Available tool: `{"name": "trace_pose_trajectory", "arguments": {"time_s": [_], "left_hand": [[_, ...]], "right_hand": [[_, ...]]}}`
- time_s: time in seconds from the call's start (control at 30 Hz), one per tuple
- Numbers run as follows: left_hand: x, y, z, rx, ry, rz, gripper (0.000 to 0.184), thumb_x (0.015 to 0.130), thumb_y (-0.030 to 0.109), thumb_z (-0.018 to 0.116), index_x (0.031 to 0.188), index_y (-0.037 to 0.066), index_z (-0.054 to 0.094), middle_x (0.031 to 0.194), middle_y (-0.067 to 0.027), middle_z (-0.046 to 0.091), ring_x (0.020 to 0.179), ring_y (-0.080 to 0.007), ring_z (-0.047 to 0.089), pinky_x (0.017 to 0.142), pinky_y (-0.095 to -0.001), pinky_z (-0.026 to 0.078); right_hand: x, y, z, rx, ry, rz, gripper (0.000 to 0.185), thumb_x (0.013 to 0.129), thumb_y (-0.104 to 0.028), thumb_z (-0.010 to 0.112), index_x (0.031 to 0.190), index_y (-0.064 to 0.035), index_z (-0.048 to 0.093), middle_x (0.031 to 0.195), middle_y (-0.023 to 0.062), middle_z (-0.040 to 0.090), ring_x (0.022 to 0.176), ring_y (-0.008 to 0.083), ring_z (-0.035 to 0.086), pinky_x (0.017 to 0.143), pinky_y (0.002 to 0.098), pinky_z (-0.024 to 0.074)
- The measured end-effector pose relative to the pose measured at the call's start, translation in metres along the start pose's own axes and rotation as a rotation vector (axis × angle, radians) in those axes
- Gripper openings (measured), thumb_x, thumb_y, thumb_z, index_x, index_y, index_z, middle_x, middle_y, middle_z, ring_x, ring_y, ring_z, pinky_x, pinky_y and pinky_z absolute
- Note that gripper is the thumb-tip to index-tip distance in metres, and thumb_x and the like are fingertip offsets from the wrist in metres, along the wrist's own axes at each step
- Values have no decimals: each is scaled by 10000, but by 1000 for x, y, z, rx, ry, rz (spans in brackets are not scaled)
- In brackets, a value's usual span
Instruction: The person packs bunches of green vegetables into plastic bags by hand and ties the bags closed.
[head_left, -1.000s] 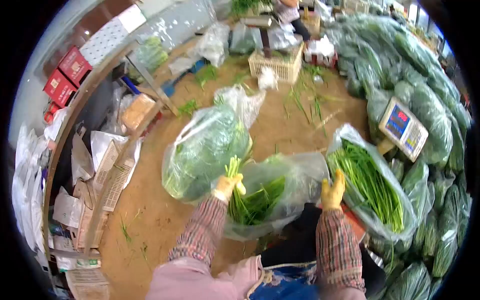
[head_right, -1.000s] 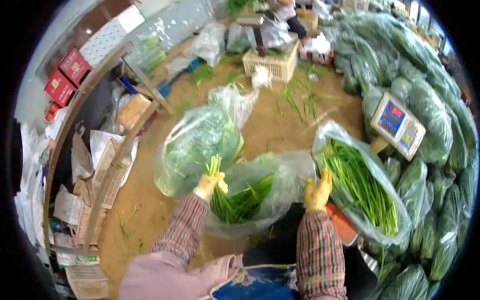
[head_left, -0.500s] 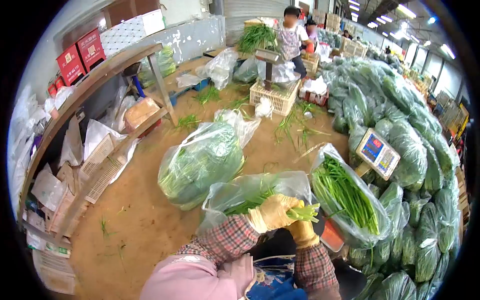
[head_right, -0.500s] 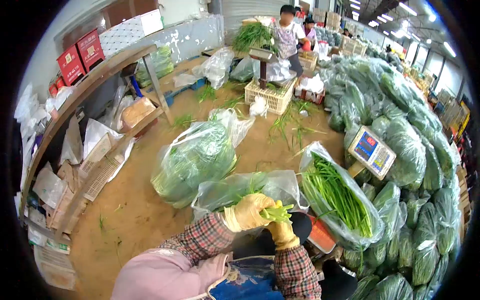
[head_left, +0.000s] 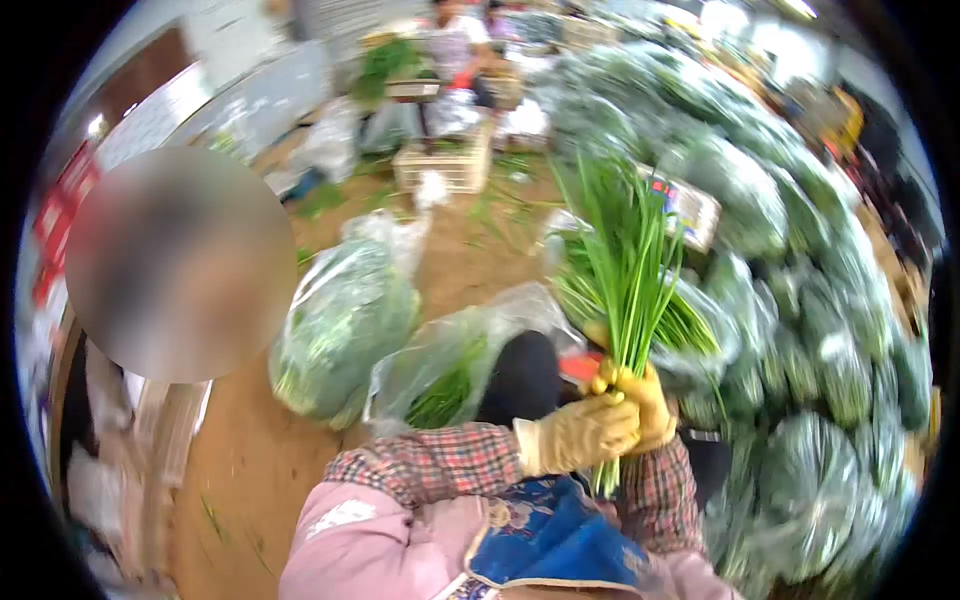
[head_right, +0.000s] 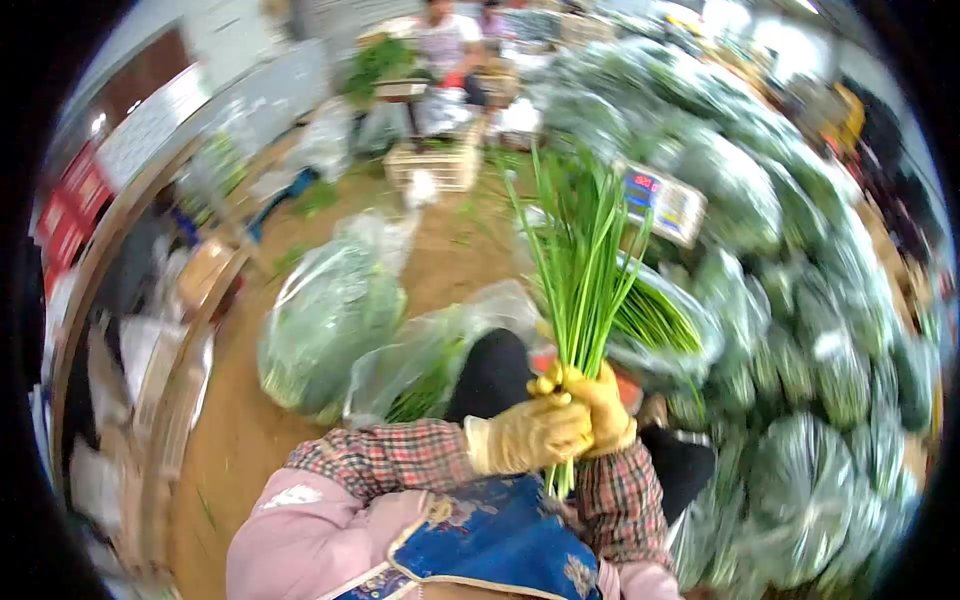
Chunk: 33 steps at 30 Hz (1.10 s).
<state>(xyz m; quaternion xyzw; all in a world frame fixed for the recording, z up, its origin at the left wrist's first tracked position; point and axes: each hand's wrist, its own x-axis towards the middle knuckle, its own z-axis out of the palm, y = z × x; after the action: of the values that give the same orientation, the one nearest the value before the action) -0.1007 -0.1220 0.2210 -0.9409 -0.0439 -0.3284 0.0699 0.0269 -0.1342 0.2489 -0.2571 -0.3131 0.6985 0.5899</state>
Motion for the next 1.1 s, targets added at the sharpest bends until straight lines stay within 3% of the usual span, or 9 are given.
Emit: {"name": "trace_pose_trajectory", "arguments": {"time_s": [0.3, 0.47, 0.57, 0.73, 0.8, 0.83, 0.97, 1.03, 1.1], "left_hand": [[-5, -182, 63, 149, 257, -686, 847, 762, 453, 597, 1368, 7, 209, 1398, -219, 220, 1315, -380, 153, 1077, -448, 131], [-25, -288, 158, 81, 575, -1198, 1042, 643, 407, 731, 1387, 8, 120, 1399, -257, 194, 1303, -388, 170, 1074, -451, 135], [-37, -301, 179, -586, 717, -1188, 624, 756, 333, 628, 1218, 18, 351, 1133, -191, 416, 1006, -289, 390, 859, -373, 315], [-70, -329, 189, -1266, 797, -1151, 271, 863, 243, 535, 1014, 25, 591, 805, -110, 632, 678, -184, 605, 617, -279, 486], [-78, -340, 171, -1274, 813, -1140, 245, 858, 227, 545, 980, 22, 600, 743, -96, 627, 648, -178, 599, 591, -262, 477], [-79, -339, 161, -1280, 821, -1138, 232, 855, 219, 550, 963, 21, 605, 712, -88, 624, 632, -175, 596, 578, -253, 473], [-47, -323, 125, -1226, 664, -1213, 180, 814, 141, 605, 937, 10, 589, 789, -70, 624, 699, -142, 590, 627, -247, 481], [-39, -312, 134, -1056, 683, -1223, 181, 797, 103, 622, 949, 11, 584, 829, -63, 623, 737, -129, 587, 667, -250, 484], [-35, -310, 136, -840, 657, -1164, 245, 768, 36, 637, 1004, 17, 577, 912, -40, 612, 822, -110, 572, 749, -253, 471]], "right_hand": [[-24, -64, -62, -323, 523, -428, 339, 801, -111, 623, 1119, -46, 524, 729, -4, 536, 576, 89, 501, 518, 213, 414], [18, -65, -56, -1098, 124, -230, 276, 789, -73, 639, 1050, -52, 549, 914, 45, 600, 775, 116, 551, 667, 270, 461], [71, -47, -62, -1488, -150, -547, 677, 744, -101, 630, 1343, -75, 314, 983, 171, 591, 880, 288, 599, 742, 355, 478], [148, -53, -73, -2096, -477, -124, 542, 841, -152, 445, 1358, -125, 284, 788, 126, 597, 720, 283, 614, 613, 366, 499], [170, -73, -114, -1841, -165, 319, 347, 905, -230, 391, 1184, -49, 492, 993, 172, 602, 901, 316, 588, 798, 378, 468], [181, -51, -201, -1414, 274, -9, 494, 896, -429, 384, 1189, -50, 506, 1090, 141, 589, 1008, 320, 549, 887, 381, 416], [138, -107, -205, -1450, 519, 288, 454, 850, -291, 502, 1200, -4, 467, 1140, 233, 532, 1076, 339, 503, 917, 424, 386], [137, -64, -218, -2353, 623, 38, 655, 788, -271, 596, 1300, 32, 323, 1276, 248, 404, 1172, 359, 396, 981, 496, 288], [127, -46, -203, -2274, 505, -104, 717, 739, -237, 632, 1323, -1, 289, 1239, 199, 418, 1166, 352, 380, 973, 487, 276]]}}
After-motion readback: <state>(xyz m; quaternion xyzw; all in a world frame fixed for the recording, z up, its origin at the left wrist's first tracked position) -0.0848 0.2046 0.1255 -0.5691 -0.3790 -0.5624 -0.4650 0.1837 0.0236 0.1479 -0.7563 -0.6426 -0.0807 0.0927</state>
